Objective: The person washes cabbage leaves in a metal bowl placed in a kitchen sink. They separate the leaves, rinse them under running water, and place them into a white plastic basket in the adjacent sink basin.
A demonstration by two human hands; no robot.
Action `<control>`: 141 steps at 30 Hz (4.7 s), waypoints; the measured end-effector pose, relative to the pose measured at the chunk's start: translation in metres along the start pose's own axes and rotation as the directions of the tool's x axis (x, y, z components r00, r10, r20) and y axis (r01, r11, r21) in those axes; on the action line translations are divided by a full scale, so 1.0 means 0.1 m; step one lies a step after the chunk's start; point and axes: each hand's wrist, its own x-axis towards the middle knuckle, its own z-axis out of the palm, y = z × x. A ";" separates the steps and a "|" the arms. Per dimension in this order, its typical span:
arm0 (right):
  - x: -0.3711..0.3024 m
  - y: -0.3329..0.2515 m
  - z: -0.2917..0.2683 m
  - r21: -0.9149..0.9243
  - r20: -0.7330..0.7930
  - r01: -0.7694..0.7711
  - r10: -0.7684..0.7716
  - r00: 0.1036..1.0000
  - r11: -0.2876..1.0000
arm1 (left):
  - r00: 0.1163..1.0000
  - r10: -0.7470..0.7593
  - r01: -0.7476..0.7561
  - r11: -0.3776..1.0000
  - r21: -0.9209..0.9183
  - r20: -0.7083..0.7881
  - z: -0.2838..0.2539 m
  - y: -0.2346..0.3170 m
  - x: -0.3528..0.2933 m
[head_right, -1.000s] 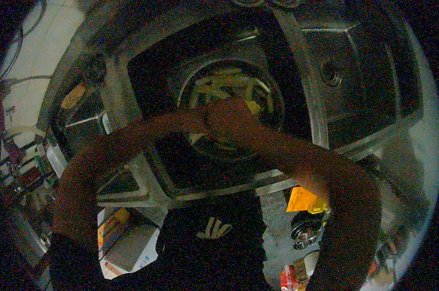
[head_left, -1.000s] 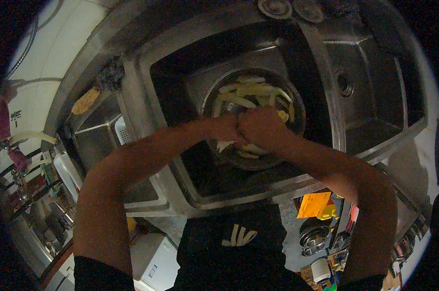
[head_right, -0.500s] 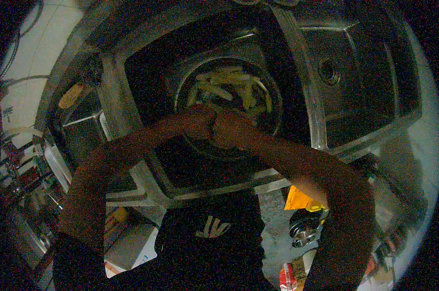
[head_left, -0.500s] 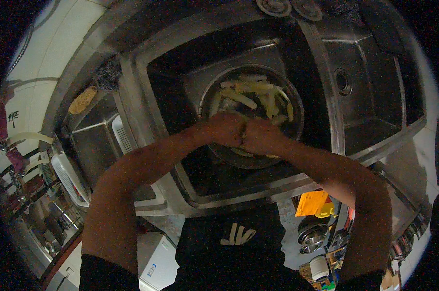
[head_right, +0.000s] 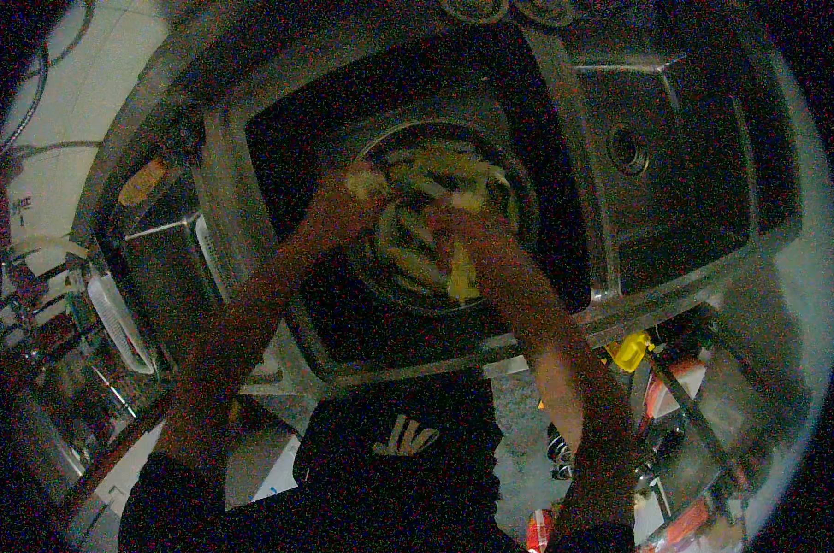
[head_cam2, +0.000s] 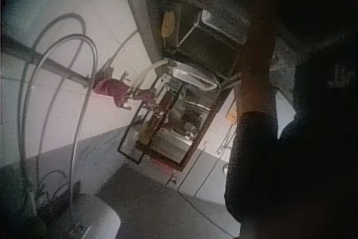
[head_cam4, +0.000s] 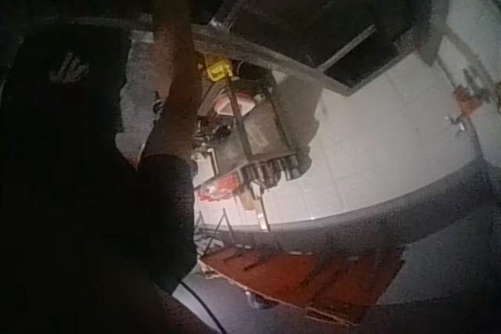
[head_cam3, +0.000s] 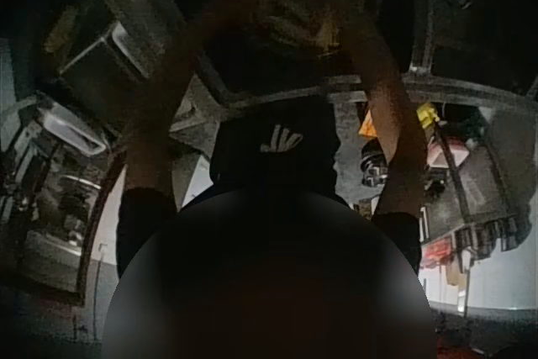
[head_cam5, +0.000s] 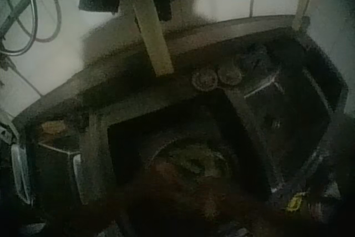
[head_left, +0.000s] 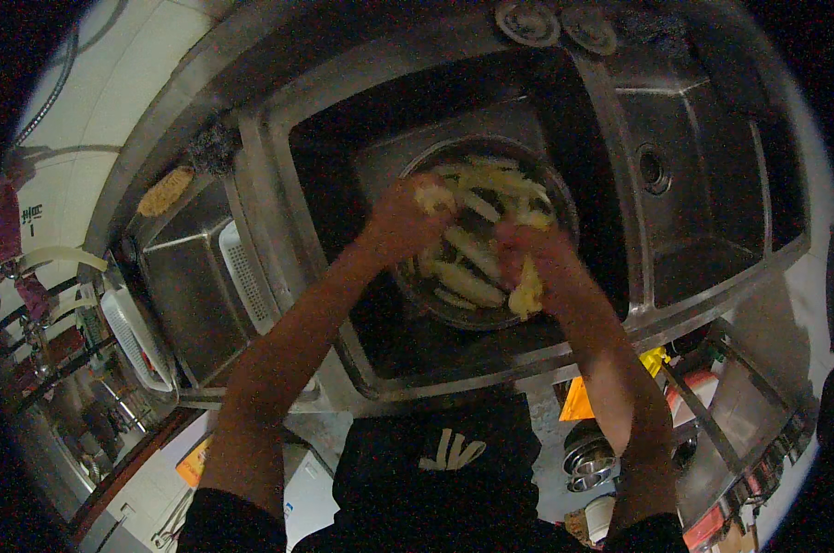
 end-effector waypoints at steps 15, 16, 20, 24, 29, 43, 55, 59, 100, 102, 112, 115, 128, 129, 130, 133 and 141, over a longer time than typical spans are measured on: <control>0.84 0.56 -0.04 -0.717 -0.311 0.150 -0.505 0.806 0.681 | 0.985 0.025 -0.037 0.997 -0.069 -0.171 0.64 -0.14 -0.28; 0.75 0.64 0.06 -0.591 -0.356 0.141 -0.414 0.838 0.794 | 0.974 -0.198 0.117 0.852 -0.510 -0.106 0.65 -0.13 -0.38; 0.52 0.61 0.52 -0.664 -0.194 0.354 -0.609 0.769 0.659 | 0.938 -0.345 0.177 0.557 -0.812 -0.032 0.25 0.00 -0.76; 0.39 0.70 1.36 -0.621 0.086 0.549 -0.647 0.757 0.559 | 0.915 -0.322 0.011 0.623 -0.782 -0.243 -0.30 -0.09 -1.04; 0.07 0.84 2.37 -0.305 0.470 0.669 -0.504 0.725 0.678 | 0.790 -0.467 0.021 0.669 -0.743 -0.398 -0.89 -0.57 -1.71; -0.10 0.43 0.81 -0.558 0.060 0.507 -0.578 0.814 0.657 | 0.529 -0.818 0.499 0.515 -0.697 -0.226 -1.70 -3.19 -2.14; 0.33 1.06 -1.39 -0.557 0.079 0.262 -0.264 0.961 0.788 | 0.523 -0.654 -0.081 0.600 -0.796 -0.547 -1.69 -1.97 -2.46; 0.89 1.61 -0.98 -0.920 0.269 0.318 -0.223 0.937 0.229 | 0.756 -0.502 0.038 0.674 -0.737 -0.420 -1.19 -0.80 -1.98; 0.77 0.93 -0.38 -0.652 0.057 0.002 0.046 0.997 0.758 | 0.888 -0.460 0.299 0.561 -0.772 0.009 1.33 -0.90 -0.44; 0.94 1.03 -0.47 -0.824 0.070 0.117 -0.105 0.992 0.554 | 0.954 -0.282 0.196 0.844 -0.499 -0.101 1.37 -1.03 -0.47; 1.58 1.41 -0.92 -0.943 0.320 0.288 -0.218 0.922 -0.169 | 0.996 -0.048 0.036 0.986 0.165 0.069 1.22 -0.95 -0.34; 1.11 0.65 -0.96 -0.869 0.489 0.484 0.032 0.872 0.108 | 0.969 0.214 -0.240 0.932 0.272 0.121 0.94 -0.68 -0.41; 0.60 0.33 -0.42 -0.762 0.641 0.647 -0.164 0.749 -0.027 | 0.787 0.027 -0.232 0.939 0.255 0.616 0.73 -0.17 -0.03; 0.61 0.38 -0.40 -0.734 0.678 0.645 -0.177 0.713 -0.214 | 0.769 0.035 -0.252 0.934 0.253 0.638 0.78 -0.24 -0.01; 0.59 0.45 -0.37 -0.790 0.552 0.495 -0.067 0.831 -0.362 | 0.768 0.056 -0.260 0.938 0.230 0.638 0.84 -0.29 -0.02; 0.48 0.66 -0.26 -0.802 0.396 0.324 -0.040 0.918 -0.501 | 0.682 -0.095 -0.203 0.928 0.313 0.725 1.00 -0.41 -0.08; 0.45 0.89 -0.32 -0.712 0.556 0.660 0.380 0.739 -0.241 | 0.586 0.031 -0.466 0.830 0.305 0.809 0.94 -0.37 -0.51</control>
